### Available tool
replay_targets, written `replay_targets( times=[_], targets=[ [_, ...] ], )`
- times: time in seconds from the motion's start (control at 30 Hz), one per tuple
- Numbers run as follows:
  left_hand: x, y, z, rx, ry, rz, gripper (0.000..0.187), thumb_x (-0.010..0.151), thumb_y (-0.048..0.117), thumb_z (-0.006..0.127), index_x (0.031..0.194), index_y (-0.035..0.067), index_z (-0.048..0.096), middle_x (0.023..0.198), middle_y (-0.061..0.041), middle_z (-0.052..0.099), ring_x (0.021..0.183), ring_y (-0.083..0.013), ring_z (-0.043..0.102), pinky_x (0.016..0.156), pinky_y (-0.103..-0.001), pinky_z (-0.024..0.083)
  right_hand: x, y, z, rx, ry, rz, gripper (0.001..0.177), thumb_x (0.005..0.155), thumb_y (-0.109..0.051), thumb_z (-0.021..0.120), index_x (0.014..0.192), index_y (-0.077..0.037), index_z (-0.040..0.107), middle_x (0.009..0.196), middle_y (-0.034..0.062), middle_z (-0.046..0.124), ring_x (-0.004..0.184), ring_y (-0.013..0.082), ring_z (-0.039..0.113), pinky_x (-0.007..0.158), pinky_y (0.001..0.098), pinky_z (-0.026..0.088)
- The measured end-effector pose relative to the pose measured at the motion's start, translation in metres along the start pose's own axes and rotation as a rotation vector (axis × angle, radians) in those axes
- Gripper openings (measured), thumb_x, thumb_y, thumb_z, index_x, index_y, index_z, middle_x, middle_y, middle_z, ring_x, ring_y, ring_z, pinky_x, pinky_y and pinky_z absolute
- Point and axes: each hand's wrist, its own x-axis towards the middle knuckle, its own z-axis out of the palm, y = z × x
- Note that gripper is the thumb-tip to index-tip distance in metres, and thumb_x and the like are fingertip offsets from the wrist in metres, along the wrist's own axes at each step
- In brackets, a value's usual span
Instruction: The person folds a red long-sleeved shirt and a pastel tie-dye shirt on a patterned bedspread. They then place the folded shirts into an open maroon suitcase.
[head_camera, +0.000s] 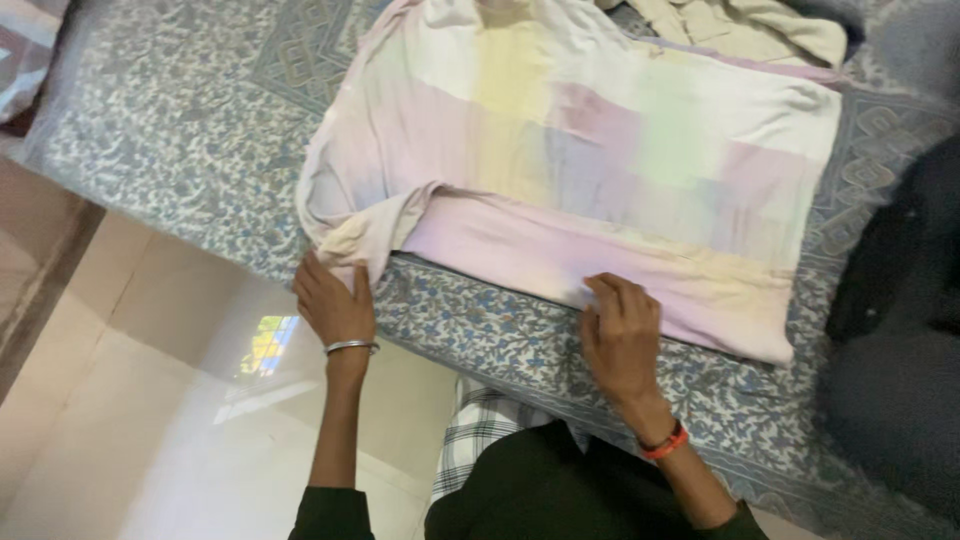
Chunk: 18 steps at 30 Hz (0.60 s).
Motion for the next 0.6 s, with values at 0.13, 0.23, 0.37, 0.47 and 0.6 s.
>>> replay_targets(
  times=[0.13,0.23,0.37,0.47,0.6],
  targets=[
    [0.01,-0.011,0.0,0.103,-0.092,-0.044,0.043,0.089,0.032,0.074,0.118,0.002,0.062,0.114,-0.016,0.067,0.115,-0.0367,0.056,0.1,-0.055,0.042,0.019,-0.066,0.055,0.096,-0.088,-0.206,0.032,0.09,-0.003,0.069,0.122,-0.003,0.065,0.117,0.0122,0.067,0.108,0.0286,0.063,0.095,0.0457,0.048],
    [0.031,-0.03,-0.005,-0.164,-0.183,-0.146,0.03,0.089,0.026,0.073,0.107,0.003,0.067,0.093,-0.011,0.071,0.09,-0.0286,0.066,0.083,-0.047,0.051,0.041,-0.102,0.079,0.118,-0.103,-0.294,0.036,0.089,-0.003,0.071,0.124,-0.004,0.063,0.122,0.0123,0.065,0.111,0.0283,0.062,0.097,0.0444,0.047],
    [0.061,-0.063,0.0,-0.907,-0.432,-0.413,0.028,0.091,0.013,0.071,0.111,-0.003,0.061,0.083,-0.01,0.07,0.064,-0.0174,0.066,0.058,-0.031,0.053,0.082,-0.14,0.106,0.145,-0.098,-0.29,0.059,0.076,-0.013,0.077,0.13,-0.002,0.059,0.125,0.0174,0.06,0.112,0.0332,0.057,0.093,0.0472,0.044],
    [0.092,-0.071,0.005,-1.491,-0.526,-0.586,0.03,0.097,0.002,0.073,0.123,-0.002,0.06,0.086,-0.009,0.063,0.065,-0.0126,0.054,0.056,-0.026,0.043,0.112,-0.147,0.136,0.107,-0.014,-0.286,0.063,0.068,-0.015,0.078,0.127,-0.004,0.059,0.126,0.0191,0.059,0.115,0.0352,0.057,0.093,0.0488,0.043],
    [0.145,-0.037,0.003,-1.812,-0.547,-0.597,0.034,0.095,0.006,0.062,0.129,0.004,0.056,0.114,-0.02,0.069,0.095,-0.0236,0.071,0.087,-0.032,0.061,0.16,-0.102,0.195,0.339,-0.206,-0.149,0.022,0.09,-0.013,0.074,0.111,-0.014,0.068,0.101,0.0083,0.074,0.096,0.0257,0.07,0.086,0.043,0.054]
  ],
)
